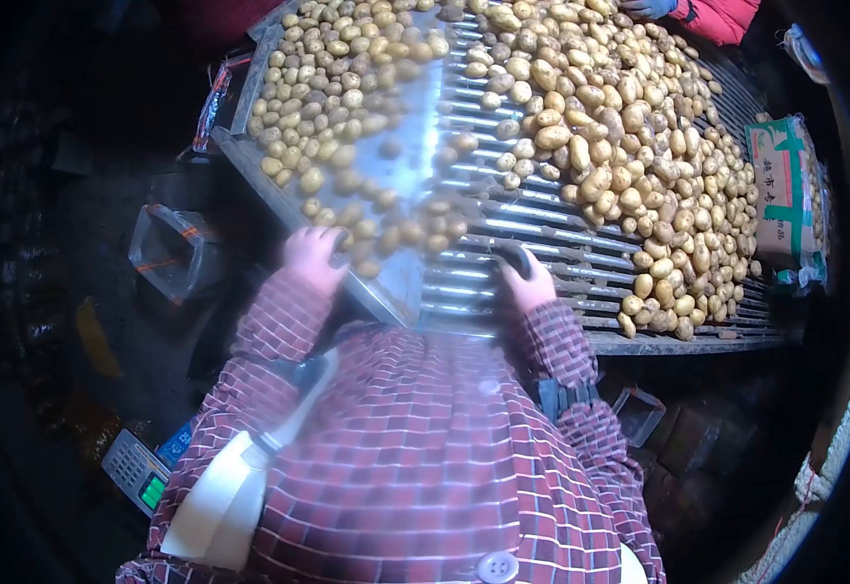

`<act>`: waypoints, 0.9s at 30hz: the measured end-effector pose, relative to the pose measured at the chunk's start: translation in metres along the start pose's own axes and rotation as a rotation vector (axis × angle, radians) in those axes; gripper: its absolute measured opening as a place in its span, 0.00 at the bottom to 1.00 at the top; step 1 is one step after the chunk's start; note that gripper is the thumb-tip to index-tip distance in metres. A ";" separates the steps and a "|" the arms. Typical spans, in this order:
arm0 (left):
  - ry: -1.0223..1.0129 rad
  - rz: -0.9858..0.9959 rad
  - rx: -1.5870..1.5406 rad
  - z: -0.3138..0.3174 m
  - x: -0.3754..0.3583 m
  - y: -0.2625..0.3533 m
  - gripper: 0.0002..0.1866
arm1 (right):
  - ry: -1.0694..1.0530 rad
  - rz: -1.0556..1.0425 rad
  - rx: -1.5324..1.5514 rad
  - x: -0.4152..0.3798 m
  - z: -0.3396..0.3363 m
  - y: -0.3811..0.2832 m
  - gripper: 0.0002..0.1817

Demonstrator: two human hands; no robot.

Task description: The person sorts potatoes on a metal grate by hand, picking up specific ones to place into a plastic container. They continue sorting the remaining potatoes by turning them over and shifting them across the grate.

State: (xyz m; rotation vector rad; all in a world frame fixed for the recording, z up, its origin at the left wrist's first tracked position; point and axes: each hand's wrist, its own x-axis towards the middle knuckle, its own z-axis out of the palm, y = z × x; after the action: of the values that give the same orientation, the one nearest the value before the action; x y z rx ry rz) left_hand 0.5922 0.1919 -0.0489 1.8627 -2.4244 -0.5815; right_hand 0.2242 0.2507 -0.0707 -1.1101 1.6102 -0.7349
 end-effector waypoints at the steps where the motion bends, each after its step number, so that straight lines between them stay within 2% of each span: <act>1: -0.061 -0.072 0.078 -0.008 0.001 0.012 0.34 | 0.123 0.069 -0.005 -0.019 -0.005 -0.009 0.20; 2: -0.069 -0.120 0.116 -0.008 0.004 0.018 0.36 | 0.197 0.030 -0.231 -0.031 -0.014 -0.005 0.20; 3: -0.076 -0.168 0.154 -0.009 0.007 0.023 0.39 | 0.233 0.045 -0.224 -0.041 -0.018 0.003 0.18; 5: -0.135 -0.194 0.206 -0.023 0.019 0.034 0.35 | 0.329 0.011 -0.162 -0.055 -0.020 0.039 0.19; 9: -0.284 -0.228 0.244 -0.032 0.041 0.034 0.31 | 0.353 0.089 -0.159 -0.054 -0.019 0.035 0.19; 10: -0.306 -0.240 0.222 -0.023 0.045 0.023 0.37 | 0.353 0.100 -0.160 -0.054 -0.020 0.030 0.19; 13: -0.260 -0.106 0.278 -0.012 0.049 0.006 0.36 | 0.344 0.093 -0.162 -0.051 -0.020 0.038 0.19; 14: -0.242 -0.100 0.249 -0.011 0.047 0.003 0.32 | 0.339 0.087 -0.158 -0.051 -0.021 0.042 0.18; 17: 0.134 -0.049 0.028 -0.009 0.027 -0.013 0.25 | 0.327 0.088 -0.082 -0.048 -0.022 0.040 0.18; 18: 0.394 -0.024 -0.171 -0.010 0.017 -0.017 0.19 | 0.324 0.092 -0.075 -0.049 -0.023 0.038 0.18; 19: 0.527 -0.106 -0.173 -0.020 0.006 -0.016 0.19 | 0.313 0.104 -0.072 -0.052 -0.024 0.038 0.18; 21: 0.609 -0.240 -0.107 -0.028 -0.021 -0.038 0.19 | 0.301 0.124 -0.039 -0.055 -0.024 0.038 0.18; 23: 0.497 -0.406 0.053 -0.015 -0.058 -0.085 0.18 | 0.292 0.133 0.000 -0.050 -0.025 0.038 0.18; 25: 0.177 -0.671 0.099 -0.001 -0.094 -0.124 0.16 | 0.289 0.100 -0.010 -0.049 -0.026 0.046 0.18; 26: 0.014 -0.712 0.026 0.017 -0.114 -0.155 0.20 | 0.294 0.079 -0.025 -0.049 -0.026 0.049 0.18; 27: -0.138 -0.905 0.100 0.004 -0.118 -0.136 0.25 | 0.299 0.057 -0.040 -0.048 -0.026 0.050 0.18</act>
State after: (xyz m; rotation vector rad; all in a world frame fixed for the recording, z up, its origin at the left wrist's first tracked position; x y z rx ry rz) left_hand 0.7505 0.2744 -0.0710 3.0082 -1.5543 -0.6123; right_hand 0.1875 0.3124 -0.0872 -1.0132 1.9061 -0.8655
